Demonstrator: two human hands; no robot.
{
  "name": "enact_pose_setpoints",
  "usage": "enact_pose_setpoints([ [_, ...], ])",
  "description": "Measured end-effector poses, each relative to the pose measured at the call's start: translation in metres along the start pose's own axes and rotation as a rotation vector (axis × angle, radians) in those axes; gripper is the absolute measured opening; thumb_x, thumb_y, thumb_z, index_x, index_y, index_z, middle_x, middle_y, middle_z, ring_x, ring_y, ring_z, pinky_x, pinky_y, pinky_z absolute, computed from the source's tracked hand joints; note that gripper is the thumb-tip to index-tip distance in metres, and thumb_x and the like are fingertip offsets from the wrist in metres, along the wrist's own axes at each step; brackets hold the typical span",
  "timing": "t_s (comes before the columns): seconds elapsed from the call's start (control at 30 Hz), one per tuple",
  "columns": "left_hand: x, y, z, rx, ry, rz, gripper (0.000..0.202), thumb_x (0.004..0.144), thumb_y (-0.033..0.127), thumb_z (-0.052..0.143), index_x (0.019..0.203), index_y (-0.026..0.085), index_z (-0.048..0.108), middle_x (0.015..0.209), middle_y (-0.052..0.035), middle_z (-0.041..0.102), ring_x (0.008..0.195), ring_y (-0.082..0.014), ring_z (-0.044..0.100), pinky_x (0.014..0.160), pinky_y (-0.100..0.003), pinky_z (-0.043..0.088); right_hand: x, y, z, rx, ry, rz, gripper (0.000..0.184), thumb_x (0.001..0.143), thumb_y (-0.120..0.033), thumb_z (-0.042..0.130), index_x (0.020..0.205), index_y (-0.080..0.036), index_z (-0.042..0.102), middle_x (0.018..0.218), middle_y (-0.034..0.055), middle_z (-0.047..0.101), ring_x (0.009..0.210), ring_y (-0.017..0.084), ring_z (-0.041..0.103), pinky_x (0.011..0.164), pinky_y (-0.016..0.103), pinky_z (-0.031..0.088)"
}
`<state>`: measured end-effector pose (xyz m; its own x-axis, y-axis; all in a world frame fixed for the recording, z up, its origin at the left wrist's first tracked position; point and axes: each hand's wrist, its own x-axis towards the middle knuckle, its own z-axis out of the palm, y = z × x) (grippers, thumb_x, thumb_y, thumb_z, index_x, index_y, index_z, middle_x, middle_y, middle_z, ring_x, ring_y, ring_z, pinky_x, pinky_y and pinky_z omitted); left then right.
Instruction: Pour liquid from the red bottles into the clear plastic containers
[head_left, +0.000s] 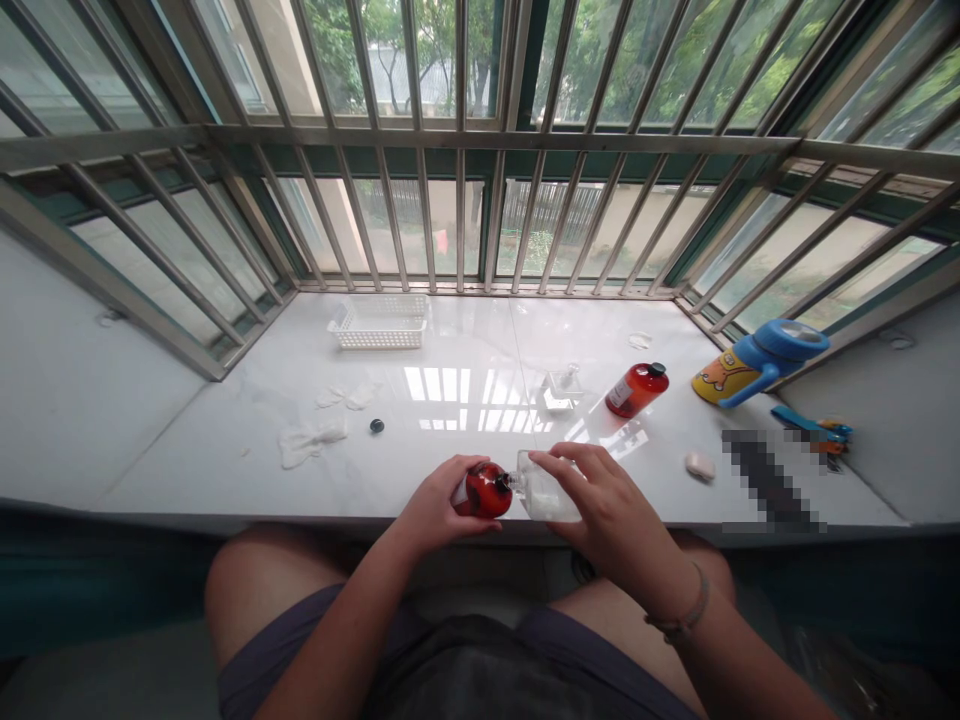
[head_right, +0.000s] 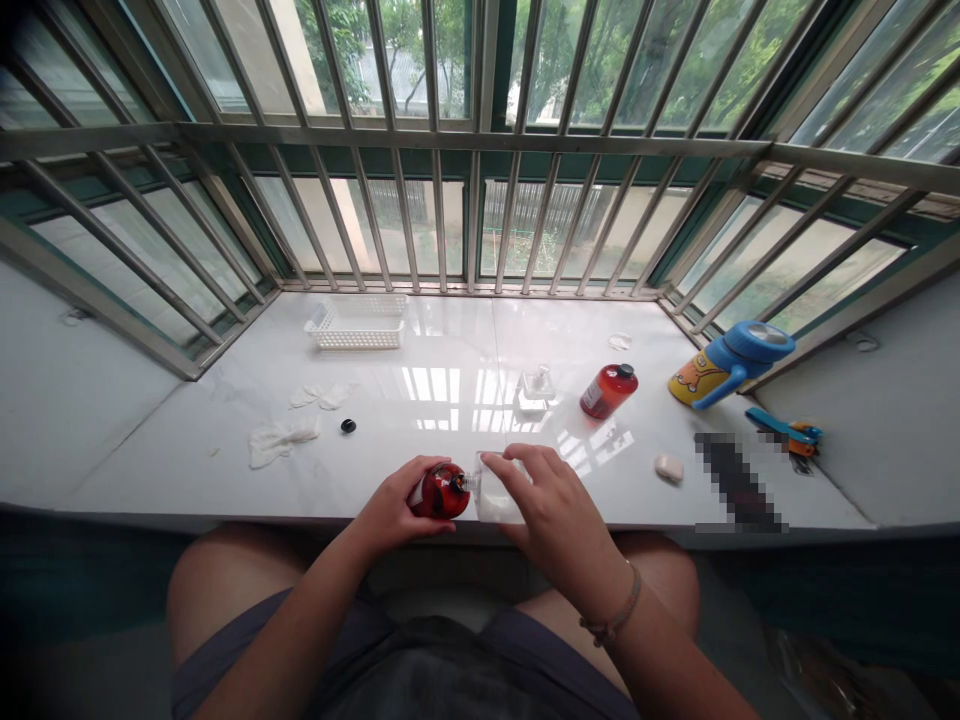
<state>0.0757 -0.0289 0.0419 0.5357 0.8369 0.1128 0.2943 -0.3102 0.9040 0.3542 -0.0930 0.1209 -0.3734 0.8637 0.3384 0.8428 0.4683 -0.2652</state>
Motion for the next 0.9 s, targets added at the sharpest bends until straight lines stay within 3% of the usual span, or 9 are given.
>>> enact_pose_setpoints([
  [0.9,-0.0002,-0.0005,0.0001,0.003,0.004,-0.002,0.083,0.069,0.042,0.101,0.142,0.03,0.063,0.143,-0.0098,0.068,0.133,-0.0339,0.065,0.118,-0.047,0.051,0.0009,-0.0012,0.0017,-0.038,0.033,-0.01,0.086,0.077,0.001,0.074,0.154,-0.03,0.052,0.137,0.0122,0.061,0.125,0.034,0.058,0.107,0.053,0.055],
])
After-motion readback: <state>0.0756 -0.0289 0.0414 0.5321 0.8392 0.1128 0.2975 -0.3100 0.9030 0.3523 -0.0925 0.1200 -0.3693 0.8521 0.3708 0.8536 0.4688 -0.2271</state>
